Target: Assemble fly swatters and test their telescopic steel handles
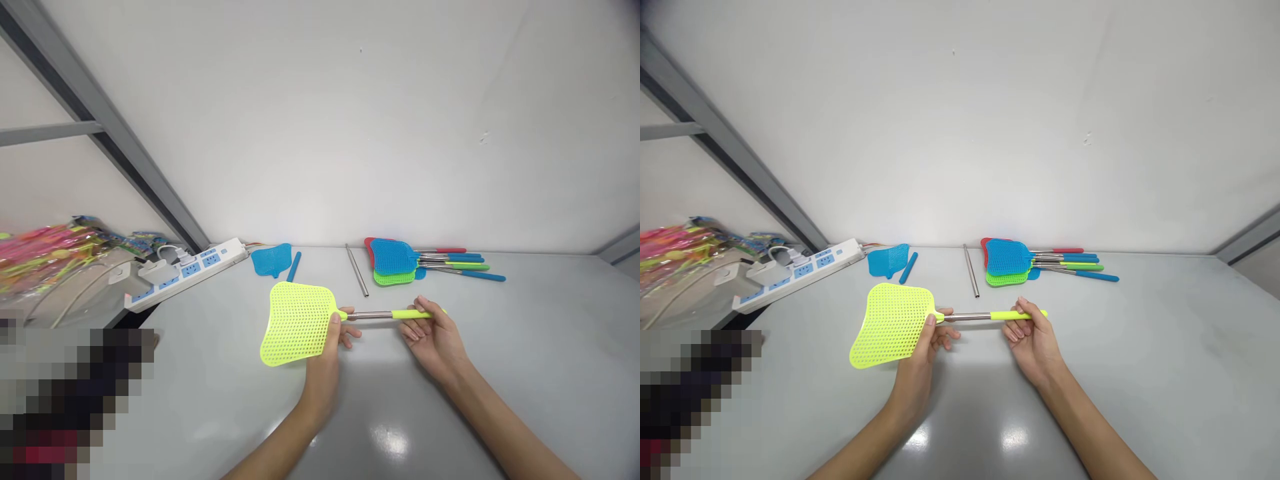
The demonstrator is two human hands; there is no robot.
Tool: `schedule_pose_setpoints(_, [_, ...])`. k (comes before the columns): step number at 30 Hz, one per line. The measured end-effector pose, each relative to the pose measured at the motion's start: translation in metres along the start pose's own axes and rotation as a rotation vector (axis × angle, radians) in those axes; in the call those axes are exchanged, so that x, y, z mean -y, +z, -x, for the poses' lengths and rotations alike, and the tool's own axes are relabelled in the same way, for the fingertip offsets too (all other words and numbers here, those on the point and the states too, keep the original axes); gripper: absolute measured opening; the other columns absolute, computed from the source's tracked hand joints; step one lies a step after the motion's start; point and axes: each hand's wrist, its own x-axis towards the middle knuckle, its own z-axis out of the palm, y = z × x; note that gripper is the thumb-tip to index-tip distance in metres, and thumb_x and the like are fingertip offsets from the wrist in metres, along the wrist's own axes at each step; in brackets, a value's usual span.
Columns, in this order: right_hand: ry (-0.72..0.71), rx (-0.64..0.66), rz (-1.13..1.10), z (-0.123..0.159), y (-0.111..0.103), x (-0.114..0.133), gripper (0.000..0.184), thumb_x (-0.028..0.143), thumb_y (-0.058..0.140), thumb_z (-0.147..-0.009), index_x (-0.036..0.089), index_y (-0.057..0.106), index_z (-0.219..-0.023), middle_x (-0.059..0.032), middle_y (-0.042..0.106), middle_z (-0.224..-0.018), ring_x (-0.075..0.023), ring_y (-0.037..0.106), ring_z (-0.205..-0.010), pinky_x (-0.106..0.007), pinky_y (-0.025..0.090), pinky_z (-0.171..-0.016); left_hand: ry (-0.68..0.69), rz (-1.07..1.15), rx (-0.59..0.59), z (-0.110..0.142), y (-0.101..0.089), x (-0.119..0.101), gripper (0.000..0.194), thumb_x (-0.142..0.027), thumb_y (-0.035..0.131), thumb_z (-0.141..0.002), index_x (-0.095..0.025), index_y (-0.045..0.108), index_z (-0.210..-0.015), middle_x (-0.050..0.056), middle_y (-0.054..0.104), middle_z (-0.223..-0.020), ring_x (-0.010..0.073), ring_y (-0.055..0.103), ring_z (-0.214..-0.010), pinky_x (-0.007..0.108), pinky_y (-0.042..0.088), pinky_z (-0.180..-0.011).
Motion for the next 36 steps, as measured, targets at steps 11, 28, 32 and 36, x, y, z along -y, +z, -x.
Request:
schedule_pose_setpoints(11, [-0.029,-0.075,0.11,-0.001,-0.004,0.003,0.011,0.021,0.057,-0.068,0.02,0.047,-0.065,0.0091,0.011,-0.043,-0.006,0.008,-0.038,-0.021,0.019,-0.034,-0.024,0.01,0.012,0.001,0.0,0.001,0.026,-0.037,0.043,-0.077,-0.021,0.057,-0.092,0.003,0.061,-0.078,0.0144,0.052,-0.064,0.028,0.037,-0.063])
schedule_pose_setpoints(28, [0.16,0.283,0.485,0.016,0.012,-0.024,0.029,0.039,0.043,-0.078,0.015,0.05,-0.062,0.0028,0.038,-0.05,-0.0068,0.033,-0.042,-0.023,0.022,-0.044,-0.061,-0.056,0.205,0.003,0.005,-0.001,0.026,-0.035,0.047,-0.075,-0.02,0.059,-0.091,0.001,0.056,-0.064,0.0139,0.047,-0.06,0.026,0.036,-0.06])
schedule_pose_setpoints(32, [0.152,0.342,0.48,0.017,0.014,-0.024,0.028,0.036,0.042,-0.078,0.015,0.051,-0.063,0.0006,0.043,-0.052,-0.0092,0.04,-0.047,-0.023,0.025,-0.045,-0.054,-0.023,0.258,0.004,0.007,-0.003,0.019,-0.033,0.047,-0.075,-0.019,0.06,-0.076,0.001,0.053,-0.06,0.014,0.046,-0.059,0.025,0.034,-0.058])
schedule_pose_setpoints(36, [0.202,0.357,0.459,0.018,0.017,-0.025,0.028,0.033,0.041,-0.077,0.015,0.049,-0.059,-0.0011,0.047,-0.052,-0.0128,0.048,-0.052,-0.024,0.028,-0.047,-0.102,0.047,0.373,0.007,0.009,-0.005,0.031,-0.035,0.04,-0.079,-0.017,0.054,-0.057,0.002,0.054,-0.06,0.0134,0.047,-0.059,0.026,0.034,-0.061])
